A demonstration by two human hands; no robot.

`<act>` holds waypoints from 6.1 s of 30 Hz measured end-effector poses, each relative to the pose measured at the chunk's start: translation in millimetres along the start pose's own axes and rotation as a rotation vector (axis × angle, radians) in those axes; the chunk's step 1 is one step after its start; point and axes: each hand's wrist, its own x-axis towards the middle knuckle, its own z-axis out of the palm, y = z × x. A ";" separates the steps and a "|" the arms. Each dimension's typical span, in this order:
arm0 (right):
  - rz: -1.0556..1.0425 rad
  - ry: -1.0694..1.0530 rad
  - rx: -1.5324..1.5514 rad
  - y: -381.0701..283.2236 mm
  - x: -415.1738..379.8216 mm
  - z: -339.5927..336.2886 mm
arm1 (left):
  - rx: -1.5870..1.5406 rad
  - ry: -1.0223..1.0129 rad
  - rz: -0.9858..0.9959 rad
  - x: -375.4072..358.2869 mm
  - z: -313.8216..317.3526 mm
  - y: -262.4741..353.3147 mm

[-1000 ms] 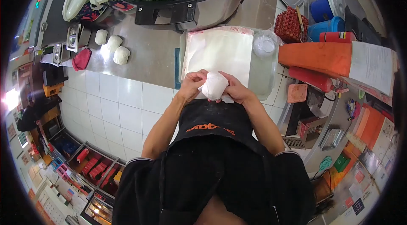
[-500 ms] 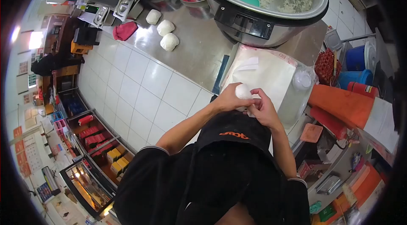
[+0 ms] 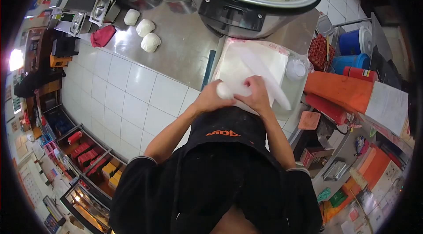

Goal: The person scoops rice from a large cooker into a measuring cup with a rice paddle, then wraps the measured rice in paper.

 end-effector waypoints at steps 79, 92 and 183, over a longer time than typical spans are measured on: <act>0.331 0.044 -0.144 67.8 20.2 -41.4 | 0.313 -0.104 0.170 17.7 -33.5 -32.2; 0.242 -0.165 -0.222 72.4 30.5 -41.3 | 0.168 0.446 0.168 71.5 -38.8 -35.7; -0.680 -0.584 -0.710 -71.0 390.4 -106.2 | 0.179 0.297 0.476 -3.1 -96.3 79.1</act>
